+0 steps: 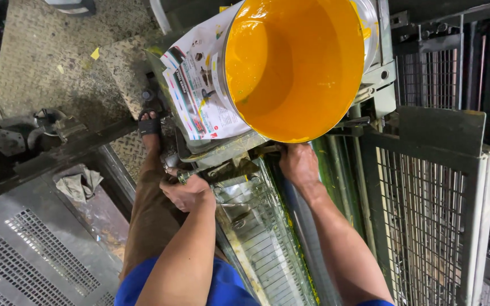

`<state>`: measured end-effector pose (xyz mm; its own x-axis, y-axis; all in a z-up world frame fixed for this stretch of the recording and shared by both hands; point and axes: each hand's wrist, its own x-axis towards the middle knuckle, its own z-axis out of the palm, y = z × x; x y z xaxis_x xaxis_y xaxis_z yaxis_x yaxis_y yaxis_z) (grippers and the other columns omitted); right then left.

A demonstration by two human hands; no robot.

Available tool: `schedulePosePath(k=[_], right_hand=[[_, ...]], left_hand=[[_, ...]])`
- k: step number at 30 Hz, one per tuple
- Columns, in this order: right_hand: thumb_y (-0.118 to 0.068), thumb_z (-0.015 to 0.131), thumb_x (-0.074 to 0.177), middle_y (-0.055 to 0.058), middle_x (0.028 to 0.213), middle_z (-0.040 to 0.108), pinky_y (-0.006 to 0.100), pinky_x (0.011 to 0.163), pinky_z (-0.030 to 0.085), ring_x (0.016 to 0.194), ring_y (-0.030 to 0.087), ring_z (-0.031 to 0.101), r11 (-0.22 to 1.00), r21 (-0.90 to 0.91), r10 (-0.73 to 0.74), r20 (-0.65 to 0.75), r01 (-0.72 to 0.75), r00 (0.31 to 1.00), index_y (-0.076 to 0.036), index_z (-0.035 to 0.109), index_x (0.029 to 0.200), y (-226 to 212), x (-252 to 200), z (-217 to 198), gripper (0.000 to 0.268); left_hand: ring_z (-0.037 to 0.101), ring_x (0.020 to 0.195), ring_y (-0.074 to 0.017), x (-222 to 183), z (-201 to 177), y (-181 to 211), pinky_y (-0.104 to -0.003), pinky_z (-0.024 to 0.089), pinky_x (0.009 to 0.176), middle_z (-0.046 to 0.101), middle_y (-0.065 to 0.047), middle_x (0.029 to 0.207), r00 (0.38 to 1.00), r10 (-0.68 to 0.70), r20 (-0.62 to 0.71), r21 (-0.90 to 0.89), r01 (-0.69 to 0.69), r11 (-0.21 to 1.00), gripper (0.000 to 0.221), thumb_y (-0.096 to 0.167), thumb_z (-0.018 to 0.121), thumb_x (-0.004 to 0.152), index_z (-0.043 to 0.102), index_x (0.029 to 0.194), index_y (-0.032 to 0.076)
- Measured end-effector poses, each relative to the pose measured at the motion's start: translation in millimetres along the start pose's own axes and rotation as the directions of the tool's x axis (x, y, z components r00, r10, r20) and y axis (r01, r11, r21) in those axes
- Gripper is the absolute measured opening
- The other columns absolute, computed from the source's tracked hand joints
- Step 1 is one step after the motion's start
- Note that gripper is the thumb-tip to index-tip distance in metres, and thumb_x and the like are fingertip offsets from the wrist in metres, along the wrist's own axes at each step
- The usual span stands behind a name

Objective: The person cleans the rollers of a printing machine using a yellow scraper tool. They repeatedly scrape the surface of the green rollers to remove excess yellow ink, which falls into a yellow bucket positioned below.

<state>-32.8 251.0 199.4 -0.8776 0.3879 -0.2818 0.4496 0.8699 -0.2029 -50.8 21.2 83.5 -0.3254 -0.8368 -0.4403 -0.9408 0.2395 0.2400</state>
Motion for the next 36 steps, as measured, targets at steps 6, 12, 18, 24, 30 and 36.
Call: schedulePosePath(k=[6,12,18,24,30,36], right_hand=[[-0.014,0.064,0.088,0.022,0.095,0.073,0.054,0.077,0.056,0.088,0.043,0.07,0.995,-0.101,-0.009,0.049,0.014,0.999,-0.01,0.073,0.104,8.6,-0.9,0.6,0.019],[-0.014,0.065,0.084,0.02,0.097,0.072,0.052,0.077,0.057,0.091,0.041,0.07,0.973,-0.177,-0.129,0.129,0.151,0.983,-0.012,0.07,0.107,1.3,2.1,3.4,0.024],[-0.016,0.068,0.082,0.025,0.111,0.068,0.055,0.085,0.053,0.101,0.045,0.066,0.989,-0.146,0.016,0.158,0.007,0.987,-0.007,0.064,0.118,-2.6,9.2,4.5,0.037],[-0.016,0.07,0.08,0.028,0.117,0.065,0.055,0.091,0.05,0.112,0.046,0.061,0.992,-0.077,0.109,0.197,-0.095,0.974,-0.004,0.062,0.12,-7.7,16.4,-1.7,0.043],[-0.004,0.067,0.079,0.03,0.115,0.066,0.054,0.093,0.049,0.112,0.05,0.059,0.988,0.139,0.048,0.153,-0.07,0.987,0.001,0.063,0.118,-12.4,15.1,-8.5,0.039],[-0.002,0.065,0.078,0.028,0.115,0.067,0.054,0.094,0.049,0.111,0.049,0.061,0.986,0.123,0.088,0.171,-0.11,0.981,-0.002,0.066,0.116,-4.3,13.8,-5.9,0.038]], left_hand=[[0.067,0.099,-0.0328,11.8,25.8,-20.2,-0.046,0.052,0.08,0.068,-0.008,0.108,0.998,0.023,-0.058,0.029,-0.021,0.999,0.047,0.055,0.053,0.097,0.062,0.11,0.011],[0.068,0.095,-0.0323,7.5,16.8,-10.7,-0.046,0.052,0.077,0.067,-0.006,0.106,0.998,-0.046,-0.031,-0.017,0.046,0.999,0.05,0.059,0.051,0.094,0.061,0.108,0.011],[0.065,0.102,-0.0379,-2.1,-2.5,6.2,-0.051,0.049,0.082,0.067,-0.011,0.112,1.0,-0.014,-0.006,0.024,0.014,1.0,0.054,0.06,0.047,0.099,0.062,0.111,0.01],[0.063,0.104,-0.0352,1.4,-1.0,3.9,-0.049,0.048,0.083,0.065,-0.008,0.114,0.997,-0.063,0.043,-0.01,0.063,0.998,0.054,0.059,0.046,0.096,0.06,0.113,0.009],[0.066,0.097,-0.0284,35.9,74.1,-62.1,-0.039,0.051,0.079,0.064,-0.008,0.108,0.994,0.095,-0.048,0.014,-0.094,0.995,0.051,0.054,0.05,0.091,0.057,0.112,0.008],[0.068,0.099,-0.0302,63.0,129.0,-101.8,-0.041,0.052,0.087,0.064,-0.01,0.113,0.96,-0.277,0.045,0.173,0.266,0.948,0.047,0.053,0.046,0.105,0.055,0.122,0.01]])
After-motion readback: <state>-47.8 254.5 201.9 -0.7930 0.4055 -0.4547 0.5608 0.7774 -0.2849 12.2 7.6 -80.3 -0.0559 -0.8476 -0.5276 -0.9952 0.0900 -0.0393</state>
